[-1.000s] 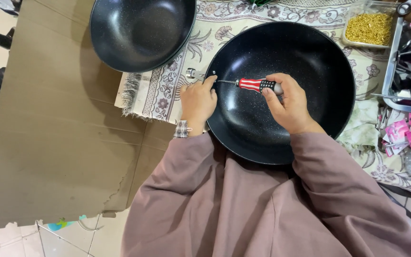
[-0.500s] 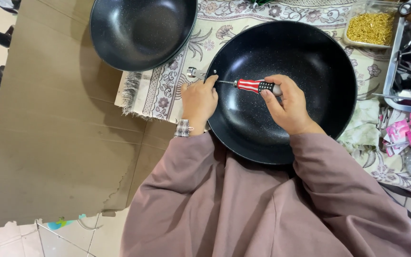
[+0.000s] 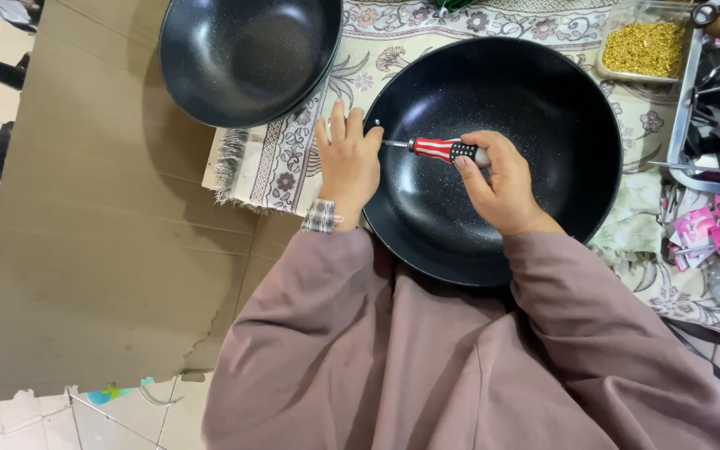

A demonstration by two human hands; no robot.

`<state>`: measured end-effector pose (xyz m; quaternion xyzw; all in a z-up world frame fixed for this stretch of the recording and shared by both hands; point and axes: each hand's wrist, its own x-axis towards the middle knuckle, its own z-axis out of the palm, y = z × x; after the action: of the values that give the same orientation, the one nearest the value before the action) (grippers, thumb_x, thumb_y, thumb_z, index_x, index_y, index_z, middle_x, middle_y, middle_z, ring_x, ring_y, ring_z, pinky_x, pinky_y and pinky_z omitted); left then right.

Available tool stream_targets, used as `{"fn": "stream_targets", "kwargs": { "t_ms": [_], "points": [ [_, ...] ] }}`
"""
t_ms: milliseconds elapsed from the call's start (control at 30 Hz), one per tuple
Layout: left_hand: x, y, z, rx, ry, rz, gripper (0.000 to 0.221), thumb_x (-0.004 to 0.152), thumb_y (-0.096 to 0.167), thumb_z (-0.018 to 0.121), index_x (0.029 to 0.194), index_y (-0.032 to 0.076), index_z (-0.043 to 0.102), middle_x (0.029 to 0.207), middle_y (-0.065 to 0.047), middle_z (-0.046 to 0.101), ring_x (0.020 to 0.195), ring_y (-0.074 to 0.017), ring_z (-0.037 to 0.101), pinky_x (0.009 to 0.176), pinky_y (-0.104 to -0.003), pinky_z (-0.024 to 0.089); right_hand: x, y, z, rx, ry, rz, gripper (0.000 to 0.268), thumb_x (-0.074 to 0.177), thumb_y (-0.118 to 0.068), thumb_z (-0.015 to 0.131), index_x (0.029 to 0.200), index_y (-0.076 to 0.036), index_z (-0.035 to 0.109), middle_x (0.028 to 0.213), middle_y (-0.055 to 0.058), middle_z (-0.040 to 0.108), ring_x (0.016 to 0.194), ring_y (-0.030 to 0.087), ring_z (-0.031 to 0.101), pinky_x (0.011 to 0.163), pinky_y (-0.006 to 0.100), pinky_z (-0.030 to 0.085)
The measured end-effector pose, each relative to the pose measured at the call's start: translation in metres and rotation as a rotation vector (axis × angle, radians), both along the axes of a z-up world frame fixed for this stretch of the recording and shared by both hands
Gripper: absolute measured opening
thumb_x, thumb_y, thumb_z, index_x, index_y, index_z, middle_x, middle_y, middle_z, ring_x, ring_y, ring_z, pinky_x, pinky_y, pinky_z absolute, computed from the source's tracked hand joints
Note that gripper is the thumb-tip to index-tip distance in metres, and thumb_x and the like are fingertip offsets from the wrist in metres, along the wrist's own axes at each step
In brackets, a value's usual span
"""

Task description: Attaching a handle to a wok using a screwdriver and screws in an appliance store setting.

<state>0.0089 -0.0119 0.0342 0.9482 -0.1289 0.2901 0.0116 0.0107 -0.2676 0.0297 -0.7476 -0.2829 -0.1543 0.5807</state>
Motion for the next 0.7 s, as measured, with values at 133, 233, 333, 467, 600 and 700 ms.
{"fn": "stream_targets", "kwargs": {
  "t_ms": [133, 233, 333, 467, 600, 700],
  "points": [
    [0.01, -0.002, 0.006, 0.006, 0.131, -0.008, 0.016, 0.08, -0.003, 0.077, 0.092, 0.008, 0.075, 0.114, -0.021, 0.059, 0.133, -0.0502, 0.042, 0.103, -0.071, 0.025, -0.001, 0.0, -0.001, -0.019, -0.012, -0.023, 0.024, 0.103, -0.001, 0.066, 0.125, 0.008, 0.063, 0.104, 0.023, 0.063, 0.093, 0.038, 0.065, 0.075, 0.044, 0.056],
    [0.022, 0.004, -0.006, 0.02, 0.166, 0.016, 0.016, 0.079, -0.001, 0.078, 0.092, 0.009, 0.077, 0.113, -0.021, 0.06, 0.133, -0.049, 0.042, 0.103, -0.072, 0.024, 0.002, -0.001, 0.002, -0.035, -0.023, -0.026, 0.023, 0.104, 0.0, 0.065, 0.125, 0.009, 0.062, 0.104, 0.024, 0.063, 0.091, 0.041, 0.065, 0.073, 0.044, 0.055],
    [0.024, 0.009, -0.02, 0.021, 0.147, -0.015, 0.023, 0.07, 0.006, 0.083, 0.092, 0.01, 0.074, 0.112, -0.02, 0.059, 0.131, -0.0493, 0.041, 0.102, -0.072, 0.026, 0.001, -0.002, 0.001, -0.054, -0.022, -0.053, 0.023, 0.103, 0.0, 0.067, 0.124, 0.008, 0.063, 0.103, 0.024, 0.064, 0.091, 0.042, 0.065, 0.072, 0.044, 0.055],
    [0.022, 0.009, -0.021, -0.036, 0.155, 0.005, 0.022, 0.072, 0.004, 0.081, 0.091, 0.012, 0.074, 0.111, -0.019, 0.061, 0.133, -0.0493, 0.042, 0.101, -0.074, 0.026, 0.0, 0.001, 0.005, -0.057, 0.005, -0.023, 0.023, 0.103, 0.001, 0.065, 0.124, 0.009, 0.063, 0.102, 0.023, 0.063, 0.088, 0.038, 0.064, 0.071, 0.042, 0.054],
    [0.024, 0.01, -0.025, -0.04, 0.156, 0.014, 0.022, 0.073, 0.004, 0.08, 0.092, 0.012, 0.074, 0.11, -0.018, 0.062, 0.133, -0.0488, 0.043, 0.102, -0.073, 0.026, 0.001, 0.003, 0.005, -0.064, -0.003, -0.031, 0.023, 0.102, 0.0, 0.066, 0.124, 0.008, 0.063, 0.102, 0.023, 0.064, 0.087, 0.038, 0.064, 0.07, 0.041, 0.053],
    [0.024, 0.009, -0.026, -0.038, 0.185, 0.037, 0.023, 0.074, 0.004, 0.08, 0.094, 0.014, 0.075, 0.11, -0.017, 0.063, 0.132, -0.0471, 0.044, 0.103, -0.073, 0.024, 0.002, 0.003, 0.004, -0.065, 0.011, -0.025, 0.024, 0.103, 0.0, 0.066, 0.126, 0.008, 0.063, 0.102, 0.023, 0.064, 0.087, 0.037, 0.064, 0.07, 0.042, 0.053]
  ]
}}
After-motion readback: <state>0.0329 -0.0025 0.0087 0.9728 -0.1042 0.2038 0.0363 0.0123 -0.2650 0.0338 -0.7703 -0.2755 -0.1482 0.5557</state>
